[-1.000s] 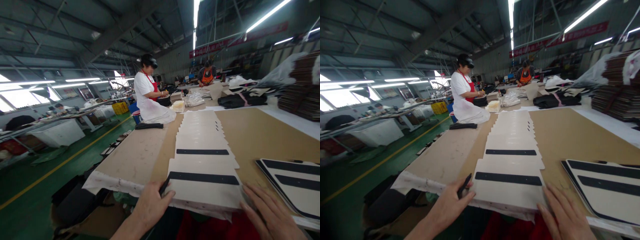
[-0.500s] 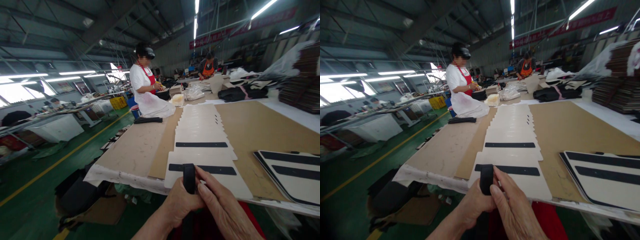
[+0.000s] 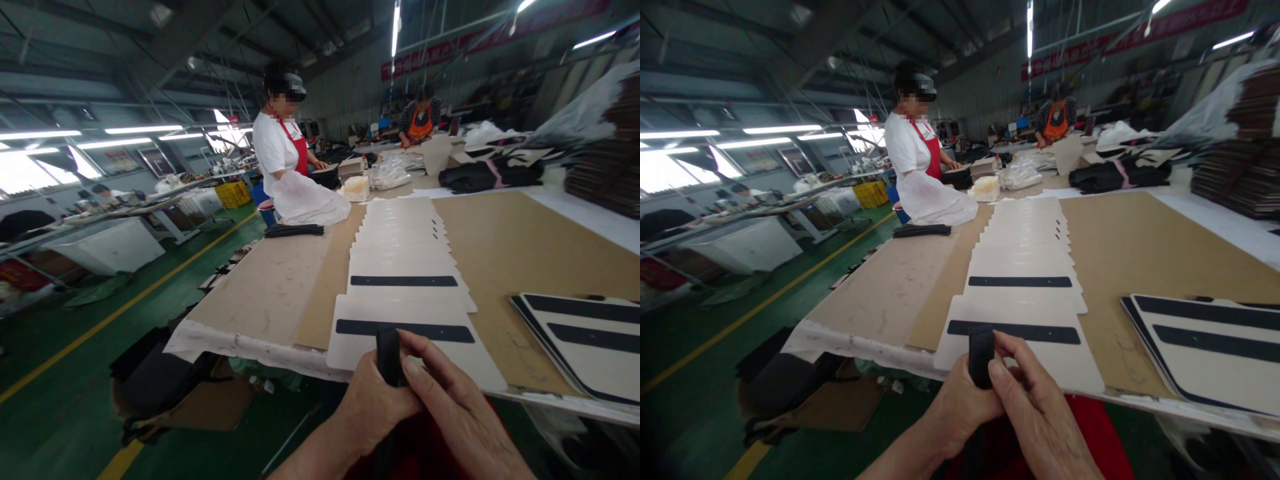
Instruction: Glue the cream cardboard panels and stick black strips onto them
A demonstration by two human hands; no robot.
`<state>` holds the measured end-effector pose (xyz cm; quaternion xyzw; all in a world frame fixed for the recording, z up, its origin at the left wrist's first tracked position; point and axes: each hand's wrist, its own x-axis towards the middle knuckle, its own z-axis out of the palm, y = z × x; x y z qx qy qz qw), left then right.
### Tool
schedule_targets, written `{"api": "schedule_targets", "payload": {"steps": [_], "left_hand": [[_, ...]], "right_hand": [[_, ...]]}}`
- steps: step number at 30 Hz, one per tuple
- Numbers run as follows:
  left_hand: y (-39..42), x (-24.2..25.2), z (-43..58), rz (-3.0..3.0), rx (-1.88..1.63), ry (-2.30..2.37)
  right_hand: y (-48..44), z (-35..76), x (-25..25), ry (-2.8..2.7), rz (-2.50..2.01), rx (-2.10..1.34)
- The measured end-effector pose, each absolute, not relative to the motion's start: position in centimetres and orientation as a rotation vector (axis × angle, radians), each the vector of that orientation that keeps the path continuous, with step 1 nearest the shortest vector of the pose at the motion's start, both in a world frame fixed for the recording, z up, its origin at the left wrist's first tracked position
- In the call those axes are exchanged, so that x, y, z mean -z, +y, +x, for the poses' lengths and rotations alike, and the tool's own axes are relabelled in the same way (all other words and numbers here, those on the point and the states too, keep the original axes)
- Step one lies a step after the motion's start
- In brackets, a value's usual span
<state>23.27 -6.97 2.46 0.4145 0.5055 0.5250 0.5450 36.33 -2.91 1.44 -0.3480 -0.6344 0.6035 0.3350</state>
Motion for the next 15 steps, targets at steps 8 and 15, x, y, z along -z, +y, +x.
{"api": "schedule_targets", "payload": {"steps": [8,15], "left_hand": [[-6.7,-1.4,23.8,0.979,-1.229,1.371],[-6.4,-2.2,24.3,0.916,-1.215,1.412]], "right_hand": [[-3.0,36.2,-1.1,-1.696,-0.972,-1.465],[-3.0,36.3,-0.6,-1.433,-0.906,-1.378]]}}
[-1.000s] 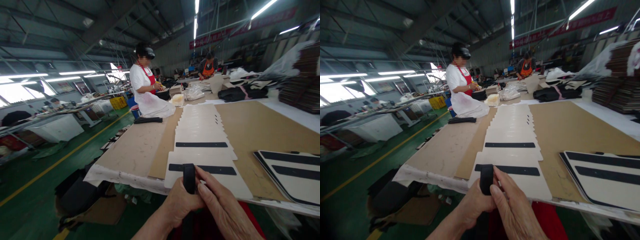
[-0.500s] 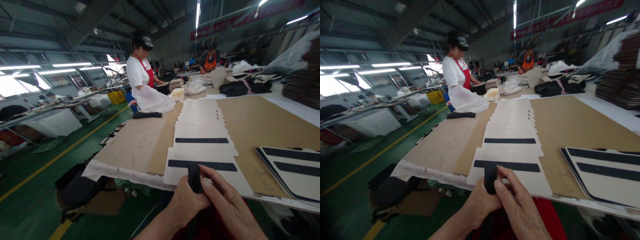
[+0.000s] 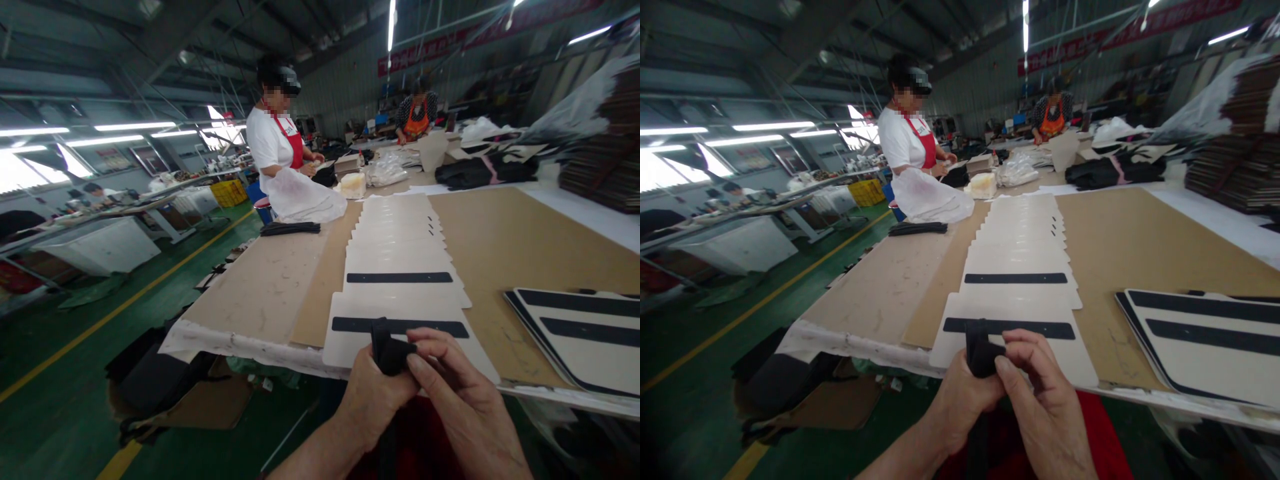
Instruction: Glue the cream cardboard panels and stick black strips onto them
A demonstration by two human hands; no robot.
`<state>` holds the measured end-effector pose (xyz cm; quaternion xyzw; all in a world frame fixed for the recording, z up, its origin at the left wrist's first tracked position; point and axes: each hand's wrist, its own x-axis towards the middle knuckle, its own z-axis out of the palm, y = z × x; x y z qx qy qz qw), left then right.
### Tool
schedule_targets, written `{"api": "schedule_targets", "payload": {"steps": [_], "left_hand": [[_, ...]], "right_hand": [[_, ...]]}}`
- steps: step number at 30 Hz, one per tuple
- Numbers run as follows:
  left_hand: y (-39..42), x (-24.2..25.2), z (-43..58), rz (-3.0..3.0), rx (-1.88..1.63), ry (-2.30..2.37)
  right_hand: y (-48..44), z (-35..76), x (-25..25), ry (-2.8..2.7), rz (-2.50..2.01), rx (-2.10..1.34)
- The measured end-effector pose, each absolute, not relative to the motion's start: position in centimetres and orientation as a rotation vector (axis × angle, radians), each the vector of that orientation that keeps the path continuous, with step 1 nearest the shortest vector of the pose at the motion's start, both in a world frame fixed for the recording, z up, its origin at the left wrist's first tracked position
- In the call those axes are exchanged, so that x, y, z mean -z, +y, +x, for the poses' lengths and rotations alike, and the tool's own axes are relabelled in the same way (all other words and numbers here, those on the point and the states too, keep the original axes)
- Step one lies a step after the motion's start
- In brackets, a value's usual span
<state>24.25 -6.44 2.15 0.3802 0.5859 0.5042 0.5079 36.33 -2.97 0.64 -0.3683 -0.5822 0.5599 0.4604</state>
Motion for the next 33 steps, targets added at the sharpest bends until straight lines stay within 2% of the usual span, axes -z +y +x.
{"api": "schedule_targets", "payload": {"steps": [8,14,18,20,22,27,33], "left_hand": [[-7.7,-2.9,23.8,0.953,-1.084,1.364],[-8.5,-3.7,23.7,0.938,-1.081,1.31],[-8.3,-3.3,24.0,0.932,-1.207,1.303],[-8.4,-3.1,23.6,0.983,-1.134,1.282],[-8.8,-3.4,22.7,1.143,-0.977,1.308],[-10.4,-5.8,18.2,1.728,-0.566,1.7],[-8.3,-5.6,12.7,2.113,-0.38,2.168]], "right_hand": [[-2.8,36.7,-1.1,-1.041,-0.772,-1.981],[-1.7,37.7,-2.5,-0.793,-0.894,-1.801],[-2.9,36.6,-2.9,-0.941,-0.858,-2.092],[-2.6,36.5,-3.2,-0.961,-0.859,-2.045],[-1.1,37.2,-4.1,-0.947,-0.871,-1.859],[4.8,39.9,-7.4,-1.104,-0.919,-1.576],[8.4,37.0,-9.0,-1.833,-1.153,-1.702]]}}
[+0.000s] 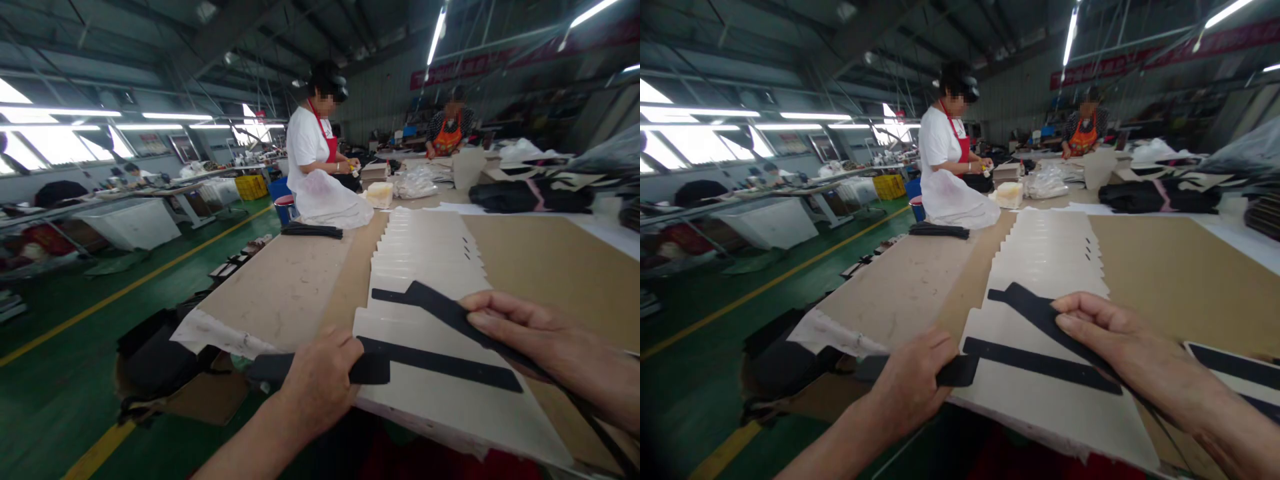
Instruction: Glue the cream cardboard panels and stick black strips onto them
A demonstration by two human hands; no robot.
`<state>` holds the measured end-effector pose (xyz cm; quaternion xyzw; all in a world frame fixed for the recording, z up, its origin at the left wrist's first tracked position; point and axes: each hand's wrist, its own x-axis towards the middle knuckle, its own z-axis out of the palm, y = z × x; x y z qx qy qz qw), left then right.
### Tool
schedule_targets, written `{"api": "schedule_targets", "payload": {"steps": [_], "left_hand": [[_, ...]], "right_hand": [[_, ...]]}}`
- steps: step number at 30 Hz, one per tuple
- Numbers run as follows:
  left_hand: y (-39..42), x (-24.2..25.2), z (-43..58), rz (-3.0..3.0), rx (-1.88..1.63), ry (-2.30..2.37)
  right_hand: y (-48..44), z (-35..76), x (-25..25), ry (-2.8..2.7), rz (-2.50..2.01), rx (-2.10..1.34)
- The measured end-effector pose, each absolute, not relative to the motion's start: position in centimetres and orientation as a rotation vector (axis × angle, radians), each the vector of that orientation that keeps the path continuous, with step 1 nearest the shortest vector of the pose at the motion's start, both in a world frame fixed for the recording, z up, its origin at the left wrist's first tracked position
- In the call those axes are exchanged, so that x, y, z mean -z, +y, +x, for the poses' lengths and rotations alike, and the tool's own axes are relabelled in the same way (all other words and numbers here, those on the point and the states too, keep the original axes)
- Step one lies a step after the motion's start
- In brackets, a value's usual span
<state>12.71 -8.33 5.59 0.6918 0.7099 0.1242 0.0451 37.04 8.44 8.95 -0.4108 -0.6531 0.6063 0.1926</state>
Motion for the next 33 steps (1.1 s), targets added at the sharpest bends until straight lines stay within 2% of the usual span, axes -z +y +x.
{"api": "schedule_targets", "payload": {"steps": [7,12,19,33], "left_hand": [[-4.1,-0.2,11.2,2.248,-0.385,2.102],[-4.2,1.5,10.9,2.238,-0.481,2.111],[-4.3,2.1,10.6,2.204,-0.548,2.094],[-4.2,1.1,10.8,2.188,-0.303,2.176]], "right_hand": [[11.9,29.7,-5.6,-2.315,-1.041,-1.63],[13.5,27.1,-3.1,-2.53,-1.042,-1.449],[14.1,26.1,-2.0,-2.641,-1.01,-1.362],[14.5,25.4,-1.7,-2.718,-0.998,-1.322]]}}
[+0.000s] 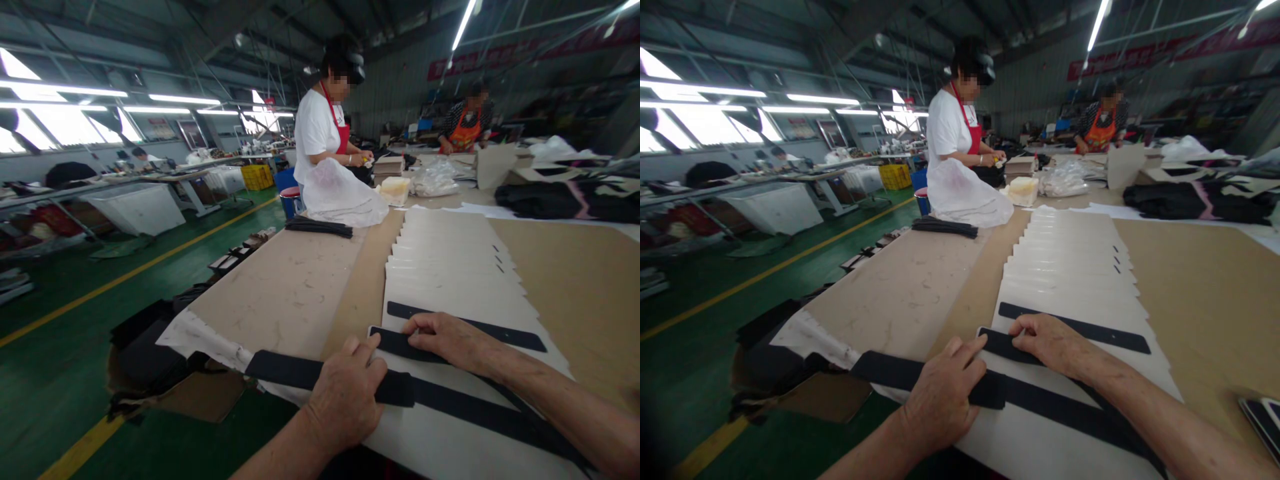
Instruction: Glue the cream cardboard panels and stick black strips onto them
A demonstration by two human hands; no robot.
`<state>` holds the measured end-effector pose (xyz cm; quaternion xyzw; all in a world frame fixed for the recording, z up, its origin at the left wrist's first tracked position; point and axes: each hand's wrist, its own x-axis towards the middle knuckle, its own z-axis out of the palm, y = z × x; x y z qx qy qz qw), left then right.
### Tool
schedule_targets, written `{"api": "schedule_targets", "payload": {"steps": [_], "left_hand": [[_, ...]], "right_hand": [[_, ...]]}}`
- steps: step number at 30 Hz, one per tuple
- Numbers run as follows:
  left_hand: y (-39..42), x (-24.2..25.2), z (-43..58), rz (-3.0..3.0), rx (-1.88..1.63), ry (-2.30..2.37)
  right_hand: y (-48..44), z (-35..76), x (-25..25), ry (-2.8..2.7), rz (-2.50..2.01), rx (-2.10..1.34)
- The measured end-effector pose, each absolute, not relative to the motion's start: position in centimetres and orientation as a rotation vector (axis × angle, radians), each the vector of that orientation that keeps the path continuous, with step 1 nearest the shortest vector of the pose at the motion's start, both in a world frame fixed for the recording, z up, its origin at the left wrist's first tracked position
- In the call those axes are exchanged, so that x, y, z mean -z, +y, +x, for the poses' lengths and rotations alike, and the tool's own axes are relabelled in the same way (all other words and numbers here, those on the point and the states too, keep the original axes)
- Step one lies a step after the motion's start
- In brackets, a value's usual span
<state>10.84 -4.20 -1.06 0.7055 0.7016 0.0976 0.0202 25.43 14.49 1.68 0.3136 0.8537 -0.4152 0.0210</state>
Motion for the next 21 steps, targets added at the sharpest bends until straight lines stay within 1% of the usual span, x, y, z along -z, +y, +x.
{"api": "schedule_targets", "payload": {"steps": [4,11,16,21], "left_hand": [[-4.1,0.7,10.9,2.156,-0.267,2.157],[-4.1,0.5,11.0,2.154,-0.253,2.173],[-4.0,0.8,10.9,2.155,-0.278,2.175],[-3.9,1.0,10.8,2.141,-0.319,2.187]], "right_hand": [[14.6,25.4,-1.5,2.667,0.975,1.238],[15.1,25.7,-1.7,2.661,1.012,1.272],[16.6,30.1,-2.8,2.558,0.971,1.463],[17.1,37.0,-4.1,2.47,1.197,1.648]]}}
